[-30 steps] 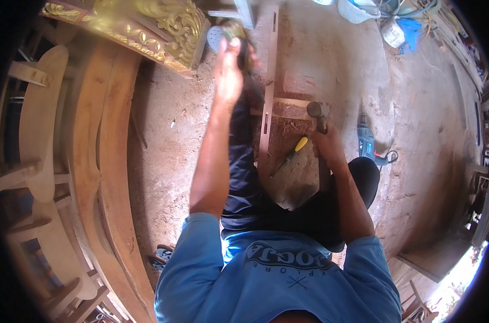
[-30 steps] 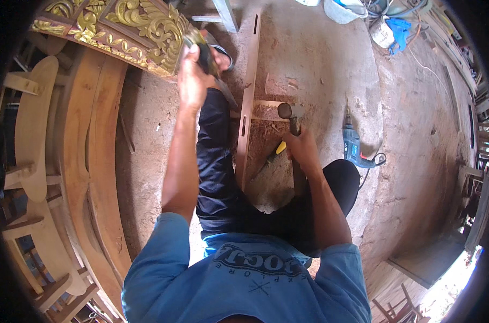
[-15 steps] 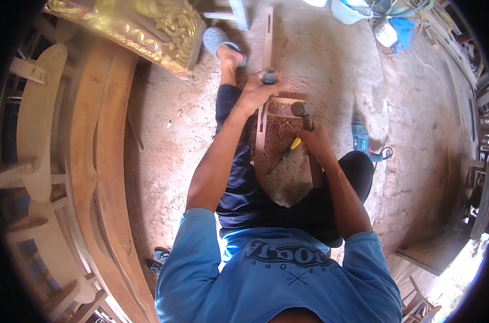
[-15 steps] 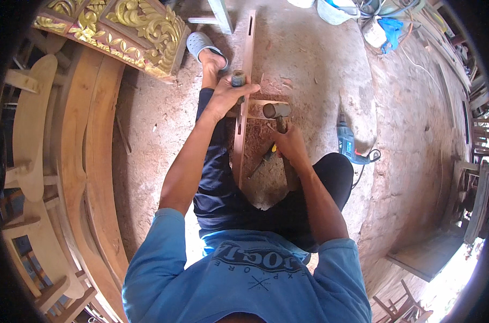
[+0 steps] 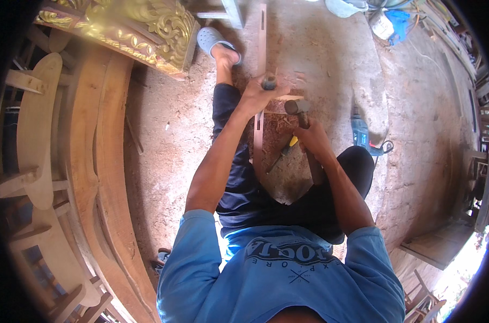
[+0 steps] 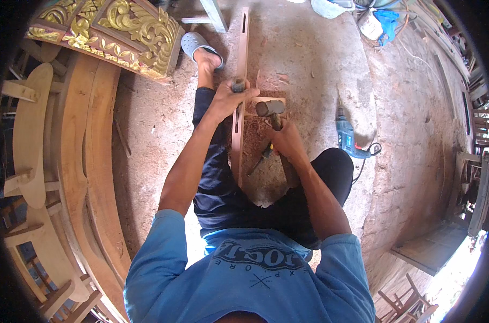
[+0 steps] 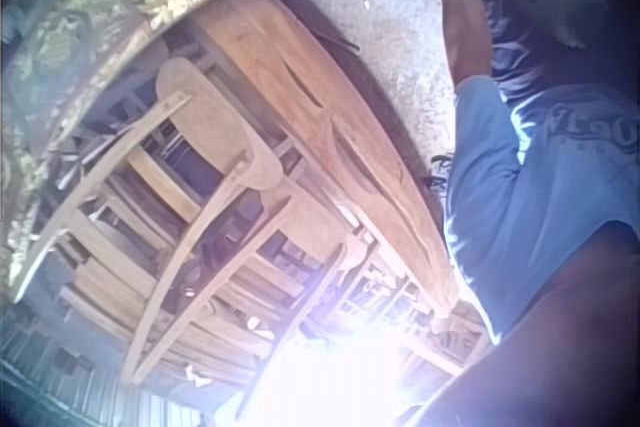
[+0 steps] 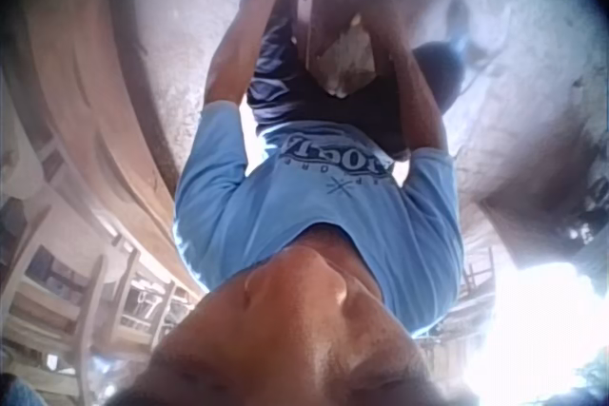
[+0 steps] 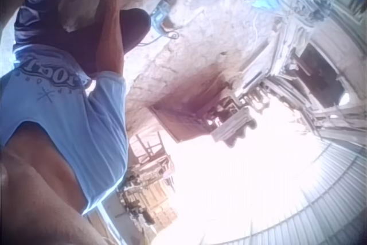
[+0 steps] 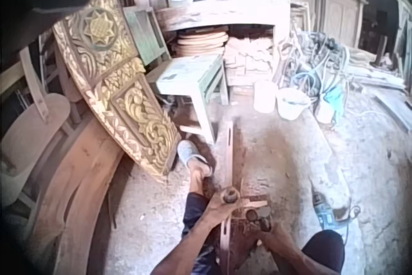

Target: The person sits on the floor and uses a chisel and mallet to carve a rectangular wooden piece. They repeatedly strike the chisel to remove wood shavings and shape the piece.

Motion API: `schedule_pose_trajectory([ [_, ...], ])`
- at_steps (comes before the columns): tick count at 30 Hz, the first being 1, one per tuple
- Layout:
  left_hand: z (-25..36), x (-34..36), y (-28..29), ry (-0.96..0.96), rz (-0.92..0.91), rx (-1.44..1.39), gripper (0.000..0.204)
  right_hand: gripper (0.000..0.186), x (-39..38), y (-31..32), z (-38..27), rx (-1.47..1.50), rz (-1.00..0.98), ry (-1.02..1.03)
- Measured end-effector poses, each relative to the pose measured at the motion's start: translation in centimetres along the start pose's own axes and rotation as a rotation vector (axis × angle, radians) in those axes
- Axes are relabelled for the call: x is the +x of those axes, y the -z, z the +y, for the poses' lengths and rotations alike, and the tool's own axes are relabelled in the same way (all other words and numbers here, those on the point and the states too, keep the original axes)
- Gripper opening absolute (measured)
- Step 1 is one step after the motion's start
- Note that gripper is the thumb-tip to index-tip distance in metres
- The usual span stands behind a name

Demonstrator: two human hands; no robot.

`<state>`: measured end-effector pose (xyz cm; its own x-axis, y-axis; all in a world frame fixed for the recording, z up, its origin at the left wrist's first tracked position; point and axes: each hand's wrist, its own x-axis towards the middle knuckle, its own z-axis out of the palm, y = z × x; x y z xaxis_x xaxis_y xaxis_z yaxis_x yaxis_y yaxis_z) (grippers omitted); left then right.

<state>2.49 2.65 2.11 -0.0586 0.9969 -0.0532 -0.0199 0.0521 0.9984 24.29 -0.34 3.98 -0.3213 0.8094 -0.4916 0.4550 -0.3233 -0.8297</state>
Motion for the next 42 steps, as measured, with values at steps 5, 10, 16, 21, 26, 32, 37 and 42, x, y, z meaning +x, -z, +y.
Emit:
schedule_pose_trajectory([
  [5,-0.7,-1.0,0.2,-0.040,-0.026,0.173,0.025,0.014,-1.9,1.0,-5.3,-0.112,0.124,0.147],
  [10,-1.8,-2.6,0.7,-0.172,-0.006,0.133,0.022,0.023,-3.8,1.6,-10.4,-0.067,0.278,0.552],
  [16,-2.8,-3.0,1.1,-0.437,-0.003,0.093,0.024,0.037,-1.0,-3.2,-9.7,-0.647,0.206,0.514],
  [21,-2.9,-2.6,1.4,-0.278,0.067,0.073,0.032,0.038,-2.5,-1.7,-12.8,-0.657,0.236,0.725],
  [26,-3.2,-3.4,1.9,-0.117,-0.110,0.068,0.027,0.015,-8.2,0.6,-16.6,-0.126,0.303,0.814],
  [32,-3.4,-2.9,2.4,-0.233,-0.009,0.223,0.016,0.023,-2.3,-3.6,-11.1,-0.823,0.157,0.331],
  [37,-2.2,-6.8,1.0,0.013,-0.106,0.407,0.038,0.036,-2.6,-2.1,-5.2,-0.573,0.135,0.327],
  [42,-1.5,-8.1,0.0,-0.358,-0.142,0.636,0.025,0.037,-6.4,0.0,-5.8,-0.342,0.188,0.270],
])
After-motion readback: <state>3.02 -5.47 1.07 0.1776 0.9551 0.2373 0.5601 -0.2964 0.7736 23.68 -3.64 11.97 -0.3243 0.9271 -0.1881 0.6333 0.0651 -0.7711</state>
